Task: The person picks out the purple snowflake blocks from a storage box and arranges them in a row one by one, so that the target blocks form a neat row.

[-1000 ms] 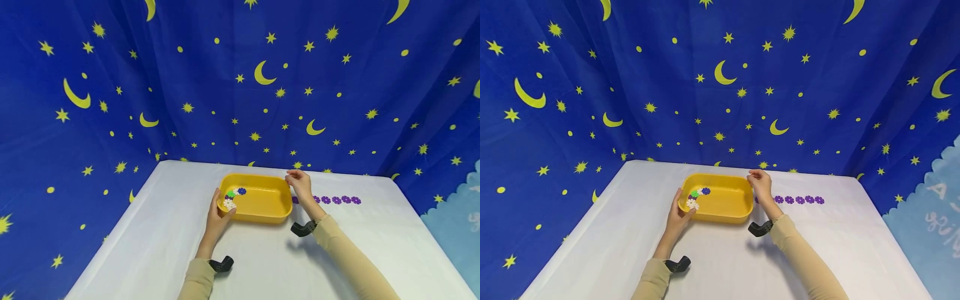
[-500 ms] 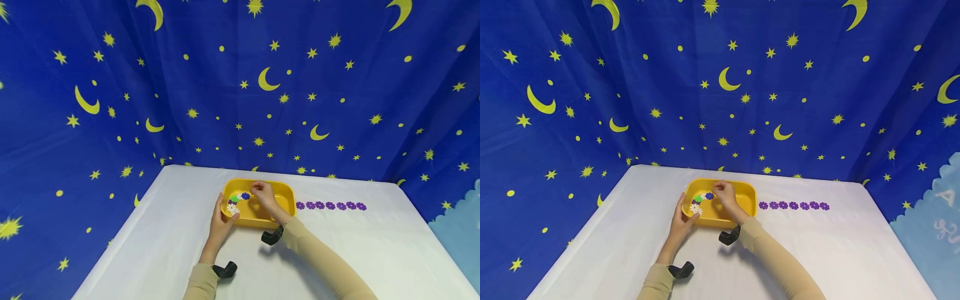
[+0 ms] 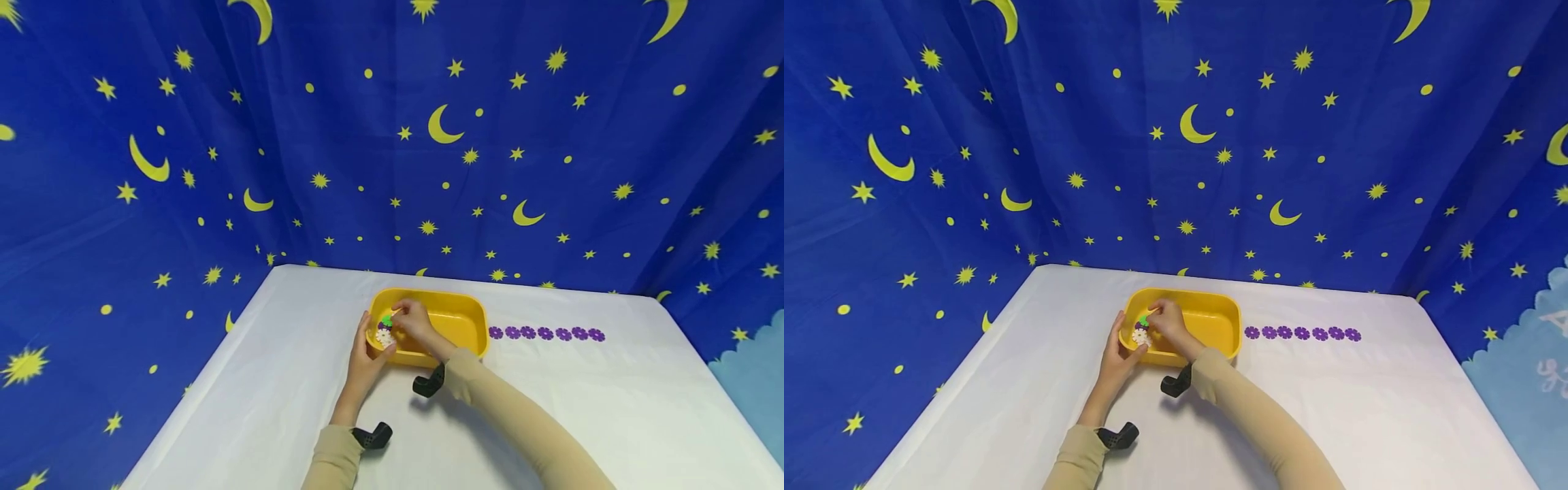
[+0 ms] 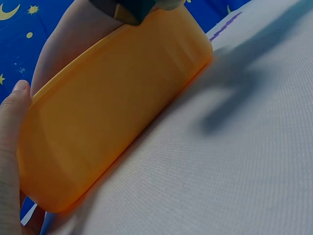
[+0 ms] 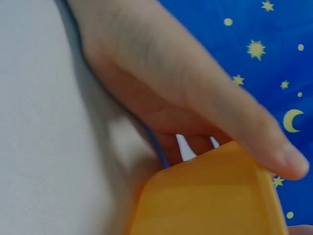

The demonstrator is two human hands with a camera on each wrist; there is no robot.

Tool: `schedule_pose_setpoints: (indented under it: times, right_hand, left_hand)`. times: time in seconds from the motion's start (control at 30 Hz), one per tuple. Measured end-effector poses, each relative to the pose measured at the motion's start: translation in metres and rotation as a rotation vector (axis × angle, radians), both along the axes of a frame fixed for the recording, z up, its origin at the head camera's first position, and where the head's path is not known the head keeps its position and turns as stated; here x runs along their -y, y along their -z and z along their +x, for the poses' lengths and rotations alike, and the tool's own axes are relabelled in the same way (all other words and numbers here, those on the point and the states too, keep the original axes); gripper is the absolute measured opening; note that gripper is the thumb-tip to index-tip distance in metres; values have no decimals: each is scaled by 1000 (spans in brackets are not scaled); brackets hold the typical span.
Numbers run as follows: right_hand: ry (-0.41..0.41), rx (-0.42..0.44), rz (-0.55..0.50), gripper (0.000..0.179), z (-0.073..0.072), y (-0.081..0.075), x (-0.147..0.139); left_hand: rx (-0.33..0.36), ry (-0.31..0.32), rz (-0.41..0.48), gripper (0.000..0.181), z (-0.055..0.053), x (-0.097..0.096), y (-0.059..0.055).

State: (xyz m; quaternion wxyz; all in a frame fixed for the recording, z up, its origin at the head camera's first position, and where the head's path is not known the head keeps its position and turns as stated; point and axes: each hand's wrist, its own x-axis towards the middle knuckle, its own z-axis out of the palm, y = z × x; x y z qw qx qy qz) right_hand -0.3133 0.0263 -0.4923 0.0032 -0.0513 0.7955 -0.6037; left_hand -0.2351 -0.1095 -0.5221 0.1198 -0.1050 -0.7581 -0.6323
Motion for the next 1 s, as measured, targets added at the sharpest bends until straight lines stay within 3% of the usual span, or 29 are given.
schedule_pose_setpoints:
  times: [0.07,0.27,0.3,0.53,0.7,0.83,0.87,0.93,1.0]
  right_hand:
    - [-22,6,41,25,1,1,1]
    - [-43,-10,147,26,1,3,3]
    - [-44,-9,156,25,1,3,3]
    - [-87,2,172,28,-4,7,5]
    - [-137,-12,172,30,-2,5,6]
    - [-172,-11,162,35,-5,6,8]
    - [-177,-35,170,35,-7,9,7]
    - [-209,-86,140,34,-26,33,6]
    - [-246,-158,99,35,-53,71,4]
  left_hand:
    - [3,4,-10,78,5,0,-9]
    - [14,0,-17,76,10,0,-14]
    - [12,-1,-11,76,9,-1,-13]
    - [-8,-29,-27,80,-13,2,23]
    - [-14,-26,-15,80,-14,2,24]
    - [-3,-22,8,78,-11,1,19]
    - [-1,-18,14,78,-9,1,14]
    - [4,-2,31,78,-4,0,6]
    - [11,13,36,78,1,-1,-2]
